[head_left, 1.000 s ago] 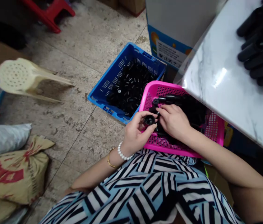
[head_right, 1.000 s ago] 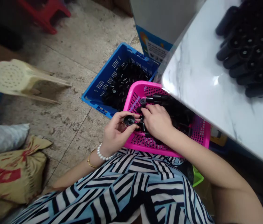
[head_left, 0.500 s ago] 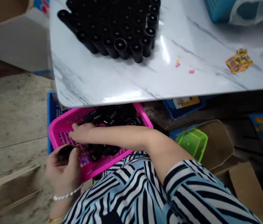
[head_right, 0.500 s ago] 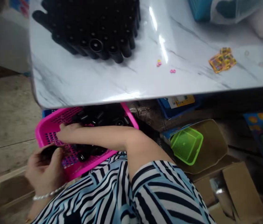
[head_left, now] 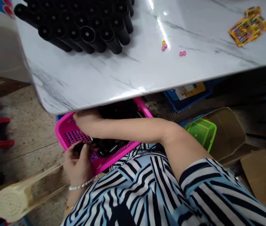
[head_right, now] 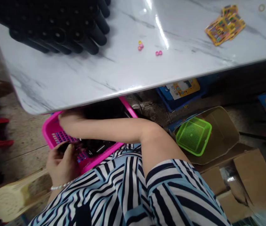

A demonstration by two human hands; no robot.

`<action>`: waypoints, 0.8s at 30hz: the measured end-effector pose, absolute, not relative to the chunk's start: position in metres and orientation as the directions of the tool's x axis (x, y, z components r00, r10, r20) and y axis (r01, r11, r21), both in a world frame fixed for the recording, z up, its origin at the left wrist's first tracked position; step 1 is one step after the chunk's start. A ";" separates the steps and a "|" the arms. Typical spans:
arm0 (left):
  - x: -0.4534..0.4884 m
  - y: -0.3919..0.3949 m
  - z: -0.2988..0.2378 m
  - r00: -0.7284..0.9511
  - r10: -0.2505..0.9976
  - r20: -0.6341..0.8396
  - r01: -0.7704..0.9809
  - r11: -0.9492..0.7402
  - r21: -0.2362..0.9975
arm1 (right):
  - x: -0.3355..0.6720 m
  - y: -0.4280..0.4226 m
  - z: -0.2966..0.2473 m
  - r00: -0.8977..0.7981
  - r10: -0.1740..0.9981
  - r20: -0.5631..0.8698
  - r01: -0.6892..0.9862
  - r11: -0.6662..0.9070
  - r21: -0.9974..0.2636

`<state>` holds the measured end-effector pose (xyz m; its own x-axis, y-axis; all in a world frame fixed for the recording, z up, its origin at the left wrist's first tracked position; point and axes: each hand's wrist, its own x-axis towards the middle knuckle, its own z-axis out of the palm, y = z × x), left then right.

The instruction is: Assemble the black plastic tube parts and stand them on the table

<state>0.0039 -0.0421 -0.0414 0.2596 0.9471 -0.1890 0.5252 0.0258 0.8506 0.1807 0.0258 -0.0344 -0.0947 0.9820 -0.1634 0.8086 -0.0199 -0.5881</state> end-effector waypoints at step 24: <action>0.013 -0.078 -0.020 0.462 0.866 -0.189 0.302 0.047 0.952 | 0.222 -0.130 -0.016 -0.118 0.993 -0.019 0.603 0.057 -0.795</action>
